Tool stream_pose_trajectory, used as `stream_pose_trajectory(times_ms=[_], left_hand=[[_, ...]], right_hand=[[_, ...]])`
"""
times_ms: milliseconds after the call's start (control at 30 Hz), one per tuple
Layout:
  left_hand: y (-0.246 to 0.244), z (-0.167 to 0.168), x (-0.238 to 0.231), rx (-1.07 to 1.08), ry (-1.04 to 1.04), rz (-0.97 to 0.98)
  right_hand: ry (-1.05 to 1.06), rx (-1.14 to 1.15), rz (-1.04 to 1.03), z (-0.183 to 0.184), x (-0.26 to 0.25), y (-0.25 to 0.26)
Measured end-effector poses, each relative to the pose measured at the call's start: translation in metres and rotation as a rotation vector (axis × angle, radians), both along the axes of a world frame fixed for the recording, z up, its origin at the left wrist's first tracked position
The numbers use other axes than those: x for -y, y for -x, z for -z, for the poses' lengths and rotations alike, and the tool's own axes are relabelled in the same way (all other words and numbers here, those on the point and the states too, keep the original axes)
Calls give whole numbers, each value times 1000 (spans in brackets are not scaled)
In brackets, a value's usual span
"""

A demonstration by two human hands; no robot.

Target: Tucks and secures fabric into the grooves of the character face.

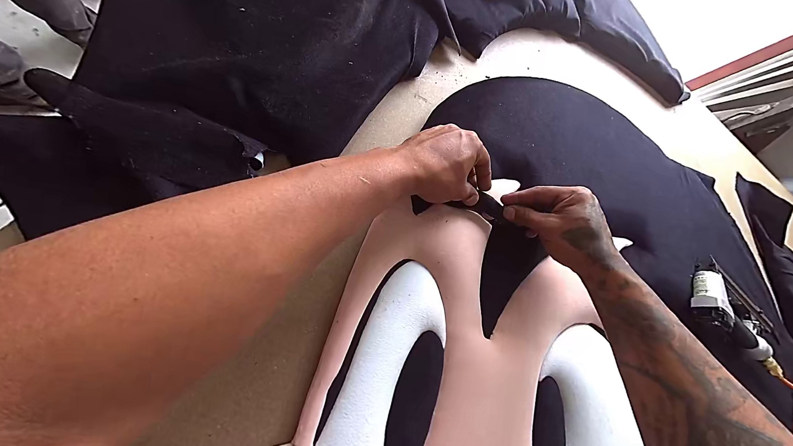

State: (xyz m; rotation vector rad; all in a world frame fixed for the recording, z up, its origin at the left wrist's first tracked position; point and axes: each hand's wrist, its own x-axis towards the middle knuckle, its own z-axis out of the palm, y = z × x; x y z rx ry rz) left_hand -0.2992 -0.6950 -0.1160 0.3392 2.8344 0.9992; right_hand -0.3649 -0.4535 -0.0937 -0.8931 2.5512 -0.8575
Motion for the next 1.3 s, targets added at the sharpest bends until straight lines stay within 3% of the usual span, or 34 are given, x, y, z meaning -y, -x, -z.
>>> stream_pose_trajectory(times_ms=[200,433,600,733,900,1033,1200,1300], left_hand=[[2,4,-5,21,6,-32],[4,5,-5,38,11,-52],[8,-1,-7,35,64,-89],[19,-16,-6,100,188,0],[42,-31,-17,301,339,39],[48,-38,-26,466,307,6],[59,-43,-32,537,344,-27],[54,-50,-34,517,397,-19]], right_hand=[[-116,-215,-25,7,4,-7],[-265,-233,-54,3,13,-5],[-488,-271,-115,-5,30,-3],[-640,-259,-223,-16,43,4],[-656,-245,-372,-22,49,12],[-683,-288,-443,-23,53,10],[-758,-290,-402,-20,65,13],[-681,-183,-290,-24,58,11]])
